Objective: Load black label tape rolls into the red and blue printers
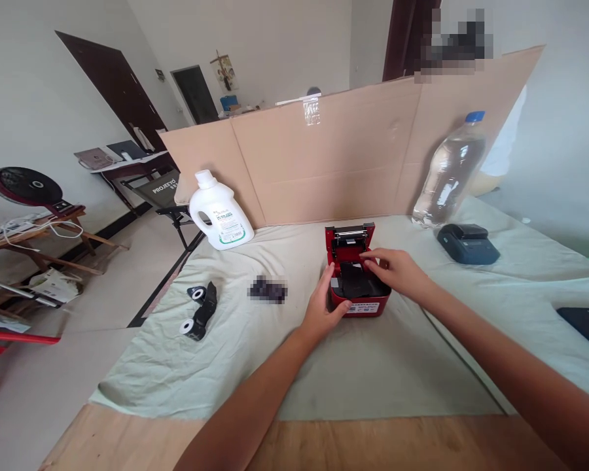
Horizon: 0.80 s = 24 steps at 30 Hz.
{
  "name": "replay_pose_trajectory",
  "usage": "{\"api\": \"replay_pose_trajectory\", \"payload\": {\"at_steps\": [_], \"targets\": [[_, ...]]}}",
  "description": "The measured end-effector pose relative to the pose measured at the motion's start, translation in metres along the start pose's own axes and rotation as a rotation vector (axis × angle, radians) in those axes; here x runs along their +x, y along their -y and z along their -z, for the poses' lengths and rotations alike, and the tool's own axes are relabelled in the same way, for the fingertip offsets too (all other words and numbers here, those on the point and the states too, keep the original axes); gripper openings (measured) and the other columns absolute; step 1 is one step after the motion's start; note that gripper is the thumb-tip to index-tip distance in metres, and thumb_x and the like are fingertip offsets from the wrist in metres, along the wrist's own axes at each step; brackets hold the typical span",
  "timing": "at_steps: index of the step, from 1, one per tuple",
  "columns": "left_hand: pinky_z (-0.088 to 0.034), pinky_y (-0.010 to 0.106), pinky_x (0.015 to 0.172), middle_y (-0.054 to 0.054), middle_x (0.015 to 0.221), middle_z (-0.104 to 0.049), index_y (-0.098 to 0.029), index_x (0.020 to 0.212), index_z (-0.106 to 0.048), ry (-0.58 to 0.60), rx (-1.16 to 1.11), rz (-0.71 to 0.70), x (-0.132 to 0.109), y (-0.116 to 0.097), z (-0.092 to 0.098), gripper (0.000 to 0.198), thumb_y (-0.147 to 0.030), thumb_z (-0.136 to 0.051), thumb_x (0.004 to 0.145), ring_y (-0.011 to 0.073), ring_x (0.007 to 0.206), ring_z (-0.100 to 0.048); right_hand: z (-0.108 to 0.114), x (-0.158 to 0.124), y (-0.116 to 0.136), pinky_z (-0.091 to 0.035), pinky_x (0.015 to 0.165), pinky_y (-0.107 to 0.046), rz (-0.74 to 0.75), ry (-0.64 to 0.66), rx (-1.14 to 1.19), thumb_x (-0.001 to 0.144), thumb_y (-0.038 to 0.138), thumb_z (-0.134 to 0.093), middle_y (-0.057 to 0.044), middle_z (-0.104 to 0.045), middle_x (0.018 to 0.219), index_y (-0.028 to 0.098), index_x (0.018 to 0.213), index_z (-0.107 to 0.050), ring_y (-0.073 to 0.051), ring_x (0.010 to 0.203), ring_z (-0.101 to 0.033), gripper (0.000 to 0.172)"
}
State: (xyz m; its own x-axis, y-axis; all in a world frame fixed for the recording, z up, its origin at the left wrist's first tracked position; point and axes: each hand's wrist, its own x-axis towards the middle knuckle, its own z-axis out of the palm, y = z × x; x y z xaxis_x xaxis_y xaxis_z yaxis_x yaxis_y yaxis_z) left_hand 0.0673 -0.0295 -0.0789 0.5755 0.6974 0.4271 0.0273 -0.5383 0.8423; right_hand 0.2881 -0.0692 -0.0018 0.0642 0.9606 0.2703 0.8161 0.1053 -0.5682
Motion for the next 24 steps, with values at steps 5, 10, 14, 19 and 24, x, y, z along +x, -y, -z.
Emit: {"api": "replay_pose_trajectory", "payload": {"at_steps": [5,10,14,19,24], "targets": [[-0.018,0.047,0.126,0.008,0.163,-0.026,-0.023,0.157,-0.023,-0.004,0.013,0.001,0.0,-0.001,0.001,0.082,-0.042,-0.064,0.088,0.0269,0.153,-0.018,0.002,0.068,0.02,-0.049,0.086,-0.034,-0.026,0.413,-0.495,0.085,0.019,-0.055,-0.008,-0.075,0.11,0.022,0.112,-0.076,-0.028,0.106,-0.068,0.034],[-0.019,0.048,0.126,0.007,0.163,-0.026,-0.024,0.156,-0.025,0.006,0.013,-0.005,0.001,0.001,0.001,0.081,-0.042,-0.064,0.088,0.0263,0.153,-0.02,0.0,0.072,0.034,-0.05,0.08,-0.034,-0.08,0.542,-0.585,0.08,0.028,-0.065,-0.006,-0.074,0.115,0.026,0.122,-0.07,-0.029,0.104,-0.068,0.043],[-0.019,0.048,0.126,0.007,0.163,-0.028,-0.023,0.155,-0.027,-0.002,0.015,-0.017,0.001,0.001,0.001,0.079,-0.041,-0.064,0.088,0.0263,0.153,-0.019,-0.004,0.064,0.054,-0.05,0.082,-0.037,-0.191,0.541,-0.68,0.078,0.022,-0.066,-0.01,-0.073,0.117,0.024,0.116,-0.072,-0.031,0.107,-0.067,0.039],[-0.019,0.048,0.126,0.008,0.162,-0.029,-0.023,0.154,-0.029,-0.004,0.02,-0.022,0.002,0.001,0.0,0.076,-0.043,-0.062,0.089,0.027,0.153,-0.019,-0.018,0.066,0.067,-0.05,0.089,-0.042,-0.278,0.496,-0.662,0.081,0.018,-0.063,-0.018,-0.071,0.119,0.016,0.11,-0.074,-0.035,0.112,-0.065,0.031],[-0.02,0.05,0.126,0.009,0.162,-0.029,-0.022,0.154,-0.03,0.003,0.028,-0.017,0.002,0.003,0.001,0.076,-0.046,-0.062,0.089,0.028,0.152,-0.021,-0.02,0.065,0.064,-0.05,0.087,-0.042,-0.278,0.455,-0.594,0.079,0.017,-0.064,-0.021,-0.072,0.113,0.014,0.108,-0.074,-0.035,0.108,-0.067,0.03]]}}
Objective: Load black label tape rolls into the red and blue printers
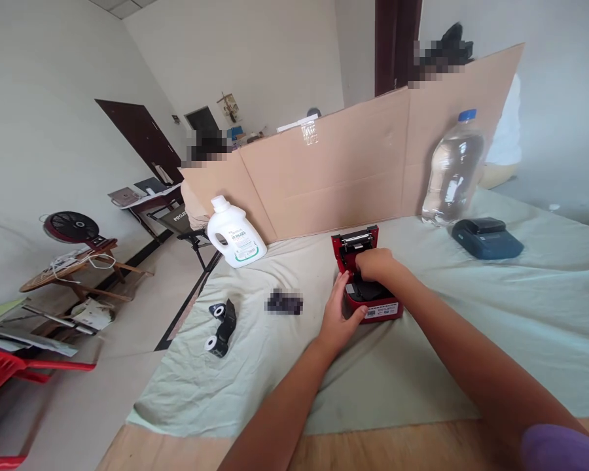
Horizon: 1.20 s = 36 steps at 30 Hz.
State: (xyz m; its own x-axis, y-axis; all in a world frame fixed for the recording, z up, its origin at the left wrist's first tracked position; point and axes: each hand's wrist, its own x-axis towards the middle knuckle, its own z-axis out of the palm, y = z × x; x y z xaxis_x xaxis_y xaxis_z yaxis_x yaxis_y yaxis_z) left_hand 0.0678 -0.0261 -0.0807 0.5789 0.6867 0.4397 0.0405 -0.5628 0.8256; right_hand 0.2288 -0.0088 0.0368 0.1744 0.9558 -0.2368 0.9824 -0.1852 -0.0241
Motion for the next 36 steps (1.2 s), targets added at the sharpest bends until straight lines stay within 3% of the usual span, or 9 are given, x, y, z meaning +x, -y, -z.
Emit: {"api": "replay_pose_trajectory", "payload": {"at_steps": [6,9,11,13,17,20,24,31,36], "targets": [[-0.027,0.047,0.122,0.011,0.158,-0.037,-0.022,0.152,-0.034,-0.031,-0.033,-0.016,-0.004,-0.001,0.003,0.071,-0.047,-0.06,0.09,0.0278,0.148,-0.03,0.009,-0.017,-0.022,-0.049,0.069,-0.032,0.087,-0.003,0.077,0.078,0.017,-0.061,-0.013,-0.073,0.106,0.018,0.101,-0.072,-0.028,0.092,-0.07,0.026],[-0.039,0.043,0.113,0.012,0.146,-0.051,-0.022,0.143,-0.045,-0.187,-0.033,-0.057,0.004,-0.014,0.011,0.056,-0.045,-0.056,0.093,0.0261,0.138,-0.045,0.02,-0.035,-0.035,-0.042,0.06,-0.028,0.19,-0.075,0.17,0.077,0.02,-0.061,-0.01,-0.073,0.099,0.019,0.094,-0.068,-0.024,0.082,-0.067,0.019],[-0.044,0.039,0.104,0.011,0.13,-0.062,-0.02,0.128,-0.056,-0.273,0.002,-0.046,0.018,-0.033,0.022,0.041,-0.043,-0.055,0.094,0.0241,0.124,-0.056,0.03,-0.049,-0.041,-0.038,0.056,-0.027,0.265,-0.157,0.26,0.078,0.022,-0.059,-0.008,-0.072,0.094,0.019,0.088,-0.064,-0.021,0.076,-0.064,0.012],[-0.046,0.035,0.097,0.008,0.11,-0.069,-0.019,0.111,-0.064,-0.221,0.041,0.033,0.037,-0.062,0.036,0.031,-0.044,-0.056,0.094,0.0212,0.107,-0.062,0.038,-0.063,-0.045,-0.035,0.055,-0.026,0.339,-0.224,0.347,0.08,0.025,-0.058,-0.005,-0.07,0.089,0.02,0.085,-0.061,-0.018,0.072,-0.061,0.007],[-0.048,0.03,0.081,0.003,0.09,-0.069,-0.018,0.092,-0.068,0.043,0.121,0.164,0.066,-0.126,0.059,0.039,-0.052,-0.05,0.094,0.0179,0.087,-0.062,0.049,-0.081,-0.047,-0.034,0.055,-0.026,0.402,-0.344,0.45,0.083,0.028,-0.057,-0.002,-0.068,0.082,0.021,0.082,-0.059,-0.016,0.069,-0.057,0.008],[-0.047,0.027,0.07,0.001,0.08,-0.068,-0.018,0.081,-0.067,0.051,0.157,0.206,0.067,-0.151,0.063,0.037,-0.052,-0.058,0.089,0.0157,0.075,-0.06,0.05,-0.087,-0.047,-0.037,0.057,-0.026,0.413,-0.402,0.501,0.084,0.031,-0.057,-0.004,-0.069,0.087,0.021,0.086,-0.062,-0.018,0.073,-0.059,0.011],[-0.043,0.024,0.062,0.0,0.073,-0.064,-0.018,0.074,-0.066,-0.007,0.139,0.214,0.057,-0.151,0.062,0.032,-0.045,-0.061,0.089,0.0134,0.069,-0.056,0.052,-0.091,-0.043,-0.042,0.061,-0.026,0.455,-0.414,0.609,0.085,0.033,-0.06,-0.004,-0.071,0.093,0.022,0.093,-0.065,-0.019,0.079,-0.063,0.015],[-0.037,0.019,0.057,-0.004,0.065,-0.055,-0.016,0.071,-0.061,-0.018,-0.072,0.266,0.051,-0.149,0.073,0.032,-0.043,-0.064,0.087,0.0081,0.06,-0.047,0.052,-0.091,-0.032,-0.052,0.061,-0.03,0.555,-0.343,0.896,0.087,0.037,-0.062,-0.003,-0.073,0.091,0.023,0.108,-0.069,-0.02,0.073,-0.067,0.027],[-0.035,0.019,0.054,-0.004,0.064,-0.055,-0.016,0.072,-0.062,-0.051,-0.163,0.269,0.048,-0.153,0.073,0.033,-0.045,-0.067,0.085,0.0073,0.057,-0.046,0.053,-0.092,-0.031,-0.058,0.063,-0.035,0.527,-0.328,1.046,0.089,0.041,-0.06,-0.004,-0.073,0.088,0.024,0.115,-0.069,-0.022,0.074,-0.069,0.032]]}}
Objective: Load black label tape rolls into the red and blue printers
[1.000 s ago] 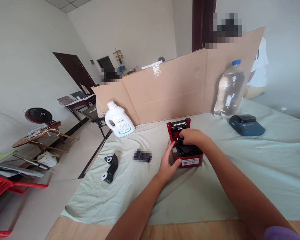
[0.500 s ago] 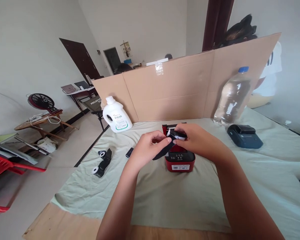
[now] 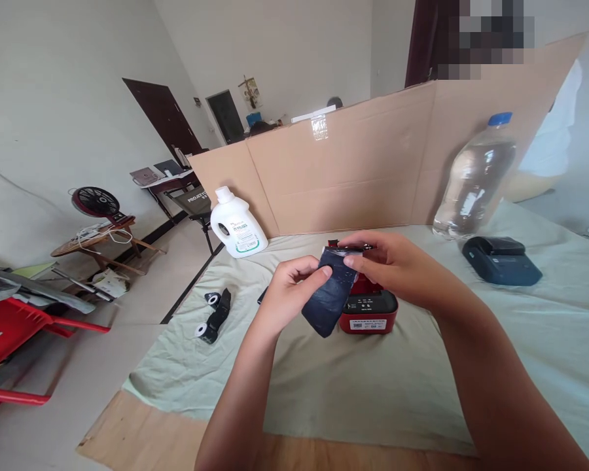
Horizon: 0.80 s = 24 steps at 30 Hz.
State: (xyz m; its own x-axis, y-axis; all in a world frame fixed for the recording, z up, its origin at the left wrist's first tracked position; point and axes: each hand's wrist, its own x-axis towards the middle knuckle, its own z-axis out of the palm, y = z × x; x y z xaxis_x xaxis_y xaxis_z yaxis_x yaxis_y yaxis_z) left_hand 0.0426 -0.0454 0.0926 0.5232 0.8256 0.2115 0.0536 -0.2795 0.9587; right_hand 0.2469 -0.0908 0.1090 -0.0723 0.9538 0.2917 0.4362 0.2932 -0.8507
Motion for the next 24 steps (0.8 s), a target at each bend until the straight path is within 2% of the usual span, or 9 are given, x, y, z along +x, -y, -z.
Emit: {"api": "replay_pose_trajectory", "payload": {"at_steps": [3,8,11,18,24], "targets": [[-0.032,0.018,0.052,-0.004,0.062,-0.052,-0.015,0.07,-0.06,-0.034,-0.038,-0.007,-0.001,0.0,-0.001,0.036,-0.047,-0.068,0.084,0.0066,0.055,-0.044,0.001,-0.002,0.004,-0.059,0.062,-0.036,-0.044,-0.017,0.059,0.088,0.038,-0.061,-0.004,-0.072,0.082,0.024,0.116,-0.069,-0.022,0.071,-0.069,0.032],[-0.032,0.019,0.053,-0.004,0.062,-0.053,-0.015,0.069,-0.061,-0.059,-0.074,0.008,-0.004,-0.004,-0.001,0.037,-0.049,-0.07,0.082,0.0066,0.055,-0.044,0.0,-0.006,0.013,-0.061,0.064,-0.033,-0.047,-0.038,0.218,0.084,0.033,-0.067,-0.006,-0.072,0.099,0.023,0.115,-0.067,-0.021,0.078,-0.071,0.032],[-0.033,0.019,0.054,-0.003,0.063,-0.056,-0.015,0.07,-0.062,-0.054,-0.082,0.008,-0.006,-0.007,-0.001,0.036,-0.048,-0.071,0.082,0.0068,0.056,-0.045,-0.003,-0.007,0.017,-0.06,0.059,-0.03,-0.057,-0.106,0.228,0.084,0.033,-0.068,-0.006,-0.072,0.094,0.022,0.114,-0.066,-0.018,0.07,-0.069,0.032],[-0.039,0.021,0.058,-0.001,0.068,-0.063,-0.015,0.071,-0.066,-0.02,-0.109,-0.038,-0.01,-0.009,-0.004,0.033,-0.045,-0.07,0.084,0.0091,0.061,-0.052,-0.005,-0.009,0.018,-0.056,0.05,-0.026,0.004,-0.192,0.246,0.084,0.033,-0.069,-0.004,-0.071,0.083,0.021,0.111,-0.066,-0.017,0.063,-0.067,0.03],[-0.042,0.021,0.061,0.001,0.073,-0.067,-0.015,0.073,-0.069,-0.02,-0.128,-0.048,-0.01,-0.008,-0.005,0.03,-0.043,-0.07,0.084,0.0101,0.065,-0.056,-0.007,-0.009,0.018,-0.056,0.05,-0.024,0.07,-0.231,0.252,0.084,0.028,-0.069,-0.004,-0.072,0.086,0.021,0.109,-0.065,-0.017,0.064,-0.069,0.026]]}}
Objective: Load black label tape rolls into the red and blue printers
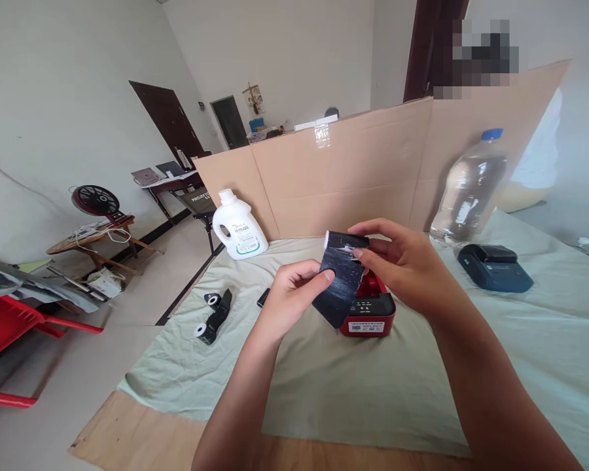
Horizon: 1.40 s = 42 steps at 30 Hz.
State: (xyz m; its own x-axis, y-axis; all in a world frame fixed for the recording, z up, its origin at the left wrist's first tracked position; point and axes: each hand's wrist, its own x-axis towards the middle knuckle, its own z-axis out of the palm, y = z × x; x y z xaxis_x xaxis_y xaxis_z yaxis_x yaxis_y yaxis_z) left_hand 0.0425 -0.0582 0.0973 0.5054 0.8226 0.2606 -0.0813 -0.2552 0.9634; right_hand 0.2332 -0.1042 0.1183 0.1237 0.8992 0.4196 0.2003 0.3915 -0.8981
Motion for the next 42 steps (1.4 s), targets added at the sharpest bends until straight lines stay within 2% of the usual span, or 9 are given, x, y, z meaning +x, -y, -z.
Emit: {"api": "replay_pose_trajectory", "payload": {"at_steps": [10,17,27,34,39,42], "targets": [[-0.041,0.018,0.056,-0.002,0.065,-0.065,-0.016,0.069,-0.067,-0.02,-0.045,-0.012,-0.007,-0.009,0.002,0.03,-0.041,-0.071,0.085,0.0073,0.058,-0.054,-0.003,-0.003,0.002,-0.056,0.054,-0.024,0.069,-0.044,-0.037,0.085,0.025,-0.066,-0.004,-0.07,0.093,0.022,0.106,-0.065,-0.016,0.073,-0.068,0.021],[-0.041,0.017,0.054,-0.003,0.064,-0.065,-0.016,0.069,-0.066,-0.013,-0.047,-0.026,-0.008,-0.011,0.004,0.028,-0.038,-0.071,0.085,0.0069,0.057,-0.055,-0.004,-0.005,0.005,-0.059,0.071,-0.032,0.163,-0.105,-0.097,0.085,0.022,-0.065,-0.006,-0.068,0.104,0.023,0.105,-0.065,-0.021,0.092,-0.068,0.02],[-0.044,0.02,0.057,-0.001,0.068,-0.065,-0.016,0.072,-0.066,0.003,0.009,-0.046,-0.01,-0.014,0.006,0.027,-0.039,-0.071,0.085,0.0092,0.06,-0.057,-0.007,-0.008,0.007,-0.06,0.077,-0.034,0.23,-0.156,-0.032,0.085,0.023,-0.066,-0.005,-0.067,0.106,0.024,0.106,-0.065,-0.021,0.093,-0.068,0.02],[-0.049,0.023,0.07,0.003,0.095,-0.072,-0.019,0.093,-0.069,0.056,0.071,-0.047,-0.01,-0.018,0.004,0.019,-0.036,-0.069,0.086,0.0147,0.084,-0.064,-0.01,-0.007,0.008,-0.061,0.075,-0.034,0.224,-0.168,0.007,0.086,0.028,-0.068,-0.004,-0.067,0.102,0.025,0.105,-0.065,-0.021,0.092,-0.068,0.019],[-0.051,0.024,0.069,0.003,0.082,-0.071,-0.018,0.095,-0.067,0.082,0.025,0.005,-0.012,-0.017,0.006,0.025,-0.04,-0.069,0.086,0.0149,0.075,-0.066,-0.014,-0.004,0.004,-0.061,0.074,-0.033,0.216,-0.171,0.021,0.087,0.029,-0.068,-0.004,-0.067,0.102,0.026,0.105,-0.064,-0.021,0.094,-0.068,0.019],[-0.053,0.025,0.067,0.002,0.08,-0.072,-0.02,0.109,-0.062,0.059,-0.036,0.063,-0.015,-0.018,0.006,0.034,-0.043,-0.069,0.086,0.0152,0.069,-0.066,-0.016,-0.002,0.001,-0.061,0.076,-0.033,0.232,-0.172,0.03,0.086,0.028,-0.068,-0.004,-0.066,0.103,0.025,0.103,-0.064,-0.02,0.095,-0.068,0.017]]}}
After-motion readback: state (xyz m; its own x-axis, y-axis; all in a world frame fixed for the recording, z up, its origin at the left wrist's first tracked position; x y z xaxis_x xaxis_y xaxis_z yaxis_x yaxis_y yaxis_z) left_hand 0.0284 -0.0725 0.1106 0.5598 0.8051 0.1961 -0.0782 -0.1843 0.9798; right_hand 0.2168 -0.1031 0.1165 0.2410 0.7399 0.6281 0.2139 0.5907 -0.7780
